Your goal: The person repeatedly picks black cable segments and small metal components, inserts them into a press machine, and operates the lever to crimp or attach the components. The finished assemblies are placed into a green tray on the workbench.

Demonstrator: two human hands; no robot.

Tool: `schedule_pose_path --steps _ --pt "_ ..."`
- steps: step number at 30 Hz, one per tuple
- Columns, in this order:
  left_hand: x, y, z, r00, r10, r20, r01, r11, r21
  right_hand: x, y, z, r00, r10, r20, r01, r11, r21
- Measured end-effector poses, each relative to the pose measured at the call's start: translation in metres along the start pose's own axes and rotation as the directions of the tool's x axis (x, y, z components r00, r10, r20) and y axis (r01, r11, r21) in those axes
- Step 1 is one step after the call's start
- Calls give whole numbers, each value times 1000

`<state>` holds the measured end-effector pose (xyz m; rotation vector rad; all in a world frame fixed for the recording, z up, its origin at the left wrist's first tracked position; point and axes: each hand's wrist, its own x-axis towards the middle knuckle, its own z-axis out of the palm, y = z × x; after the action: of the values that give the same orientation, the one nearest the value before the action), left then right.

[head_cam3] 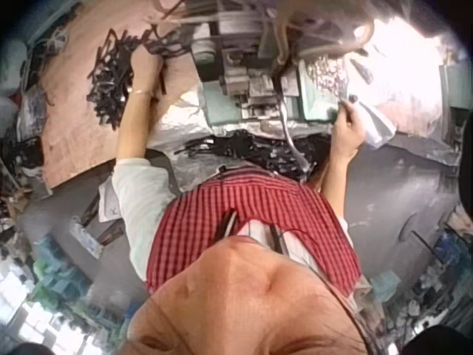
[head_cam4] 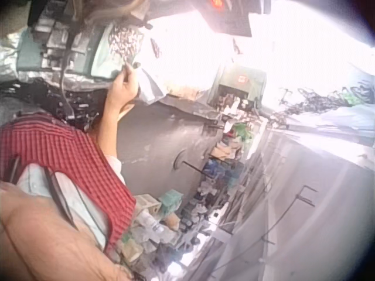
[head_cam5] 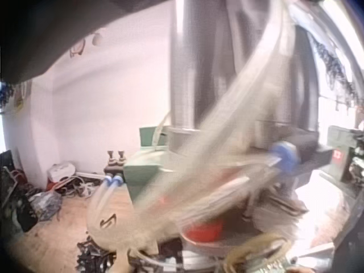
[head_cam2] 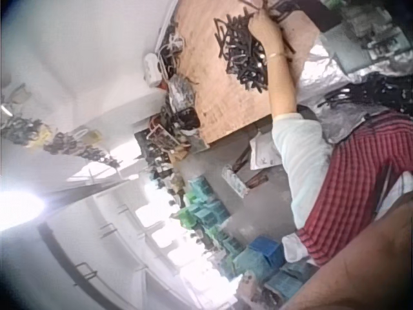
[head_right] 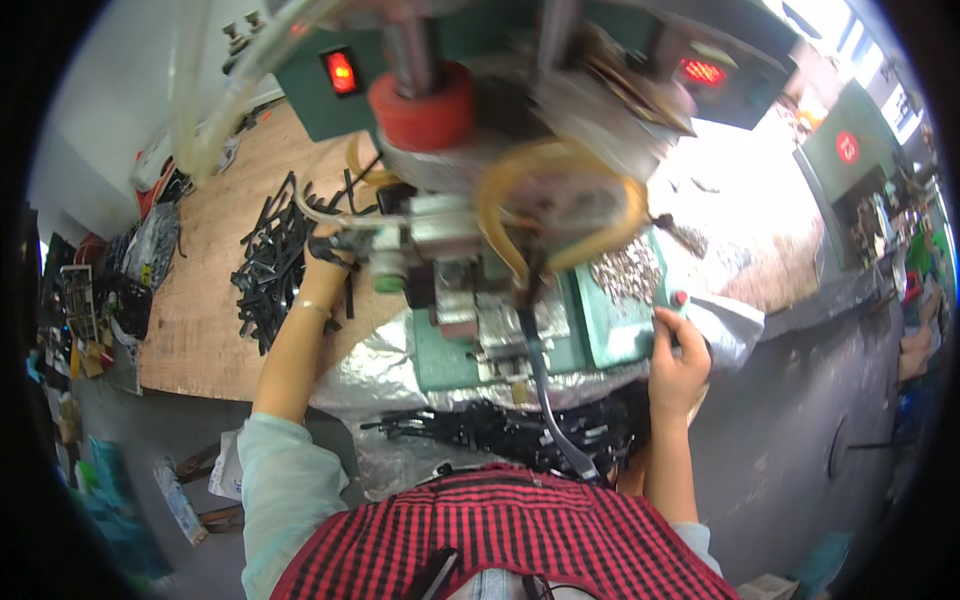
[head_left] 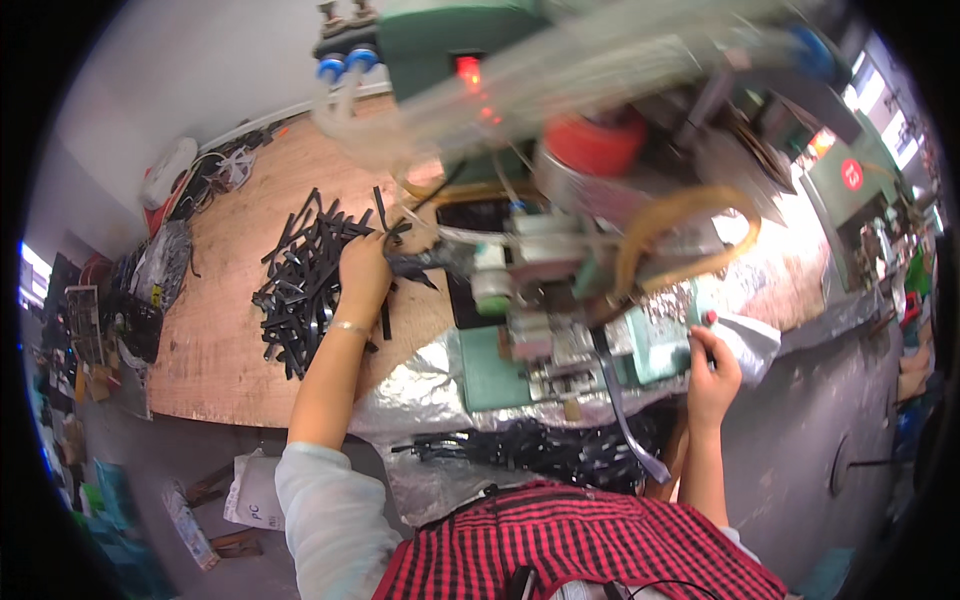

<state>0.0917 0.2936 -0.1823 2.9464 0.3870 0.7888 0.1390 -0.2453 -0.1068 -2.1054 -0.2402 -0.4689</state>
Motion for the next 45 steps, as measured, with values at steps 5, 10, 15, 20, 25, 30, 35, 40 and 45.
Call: schedule_pose_path --steps 5,10,15,20,25,30,35,40,45 --pt "-45 59 -76 956 104 -275 -130 988 -78 1 -12 1 974 160 158 -206 915 347" --pt "-76 69 -80 748 -568 -344 38 555 -831 18 -86 30 959 -36 282 -153 772 617" --pt "-90 124 -102 802 -535 265 252 -98 -963 16 -111 55 910 -408 -69 402 834 377" --pt "-69 194 -175 940 -342 18 118 275 -954 14 -122 63 787 -552 -273 614 738 278" --pt "-47 238 -219 880 -412 -238 -85 356 -931 5 -131 84 767 -509 -391 624 735 267" --pt "-33 258 -236 843 -265 -467 -349 390 -852 5 -135 90 728 -514 -454 647 735 203" --pt "-31 258 -240 847 -241 -473 -338 442 -831 14 -117 72 980 -146 -135 195 840 506" --pt "-11 257 -223 852 -283 -440 -281 463 -841 18 -127 49 979 -130 160 10 803 596" --pt "-19 248 -219 873 -286 -396 -281 370 -886 6 -130 59 967 -225 119 111 793 599"
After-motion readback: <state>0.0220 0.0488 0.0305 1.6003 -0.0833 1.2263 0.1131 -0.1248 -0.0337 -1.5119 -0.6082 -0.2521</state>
